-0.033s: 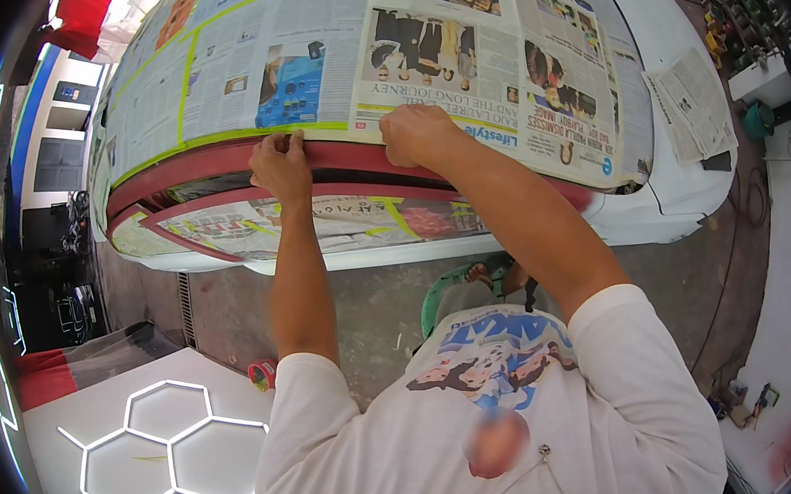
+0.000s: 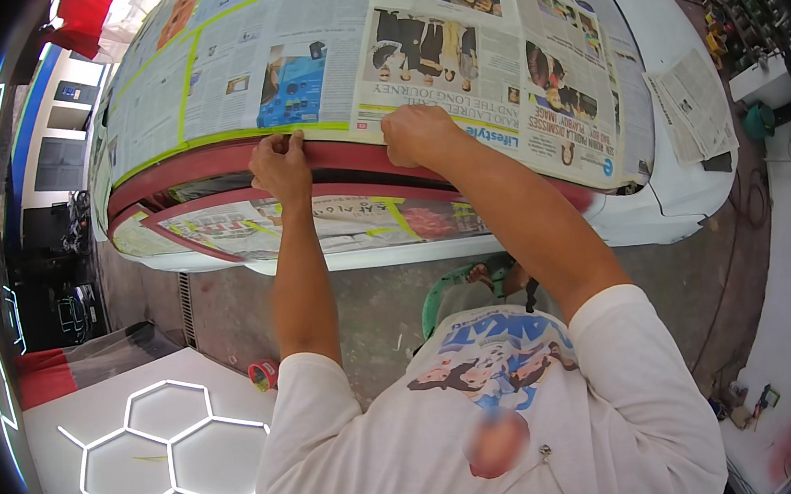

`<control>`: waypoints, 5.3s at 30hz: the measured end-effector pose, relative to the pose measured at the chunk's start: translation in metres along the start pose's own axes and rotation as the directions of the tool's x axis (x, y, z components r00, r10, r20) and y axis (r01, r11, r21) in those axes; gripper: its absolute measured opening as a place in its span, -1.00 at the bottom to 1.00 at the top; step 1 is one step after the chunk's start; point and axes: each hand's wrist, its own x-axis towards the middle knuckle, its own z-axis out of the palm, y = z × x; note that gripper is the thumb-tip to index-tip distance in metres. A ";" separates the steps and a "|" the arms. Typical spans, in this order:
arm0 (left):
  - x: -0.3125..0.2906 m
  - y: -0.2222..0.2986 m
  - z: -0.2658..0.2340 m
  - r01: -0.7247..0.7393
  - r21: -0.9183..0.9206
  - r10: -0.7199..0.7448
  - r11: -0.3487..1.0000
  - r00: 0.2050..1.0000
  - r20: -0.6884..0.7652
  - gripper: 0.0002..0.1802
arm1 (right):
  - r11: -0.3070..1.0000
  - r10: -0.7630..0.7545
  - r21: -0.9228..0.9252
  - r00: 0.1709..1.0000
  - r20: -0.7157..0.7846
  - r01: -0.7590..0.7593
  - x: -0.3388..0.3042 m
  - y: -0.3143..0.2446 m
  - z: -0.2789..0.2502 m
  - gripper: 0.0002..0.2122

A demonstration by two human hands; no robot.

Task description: The person tapes sheets of newspaper onto the hood of a white car using clear adhesive tape. They smooth the paper down and apply tape along the edges to secure it to the vehicle's surface.

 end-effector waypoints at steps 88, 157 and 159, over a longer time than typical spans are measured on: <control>-0.078 0.038 -0.015 -0.751 0.175 0.442 0.637 0.541 0.715 -0.14 | 1.000 -0.006 0.030 1.000 -0.011 0.007 -0.112 0.182 0.039 -0.58; -0.153 0.156 0.074 -0.936 -0.045 0.477 0.349 0.136 0.868 0.01 | 0.976 0.212 0.040 0.904 -0.371 -0.213 -0.238 0.414 0.141 -0.63; -0.152 0.151 0.075 -0.938 -0.045 0.502 0.344 0.143 0.853 -0.02 | 0.963 0.267 0.057 0.904 -0.334 -0.264 -0.228 0.402 0.144 -0.62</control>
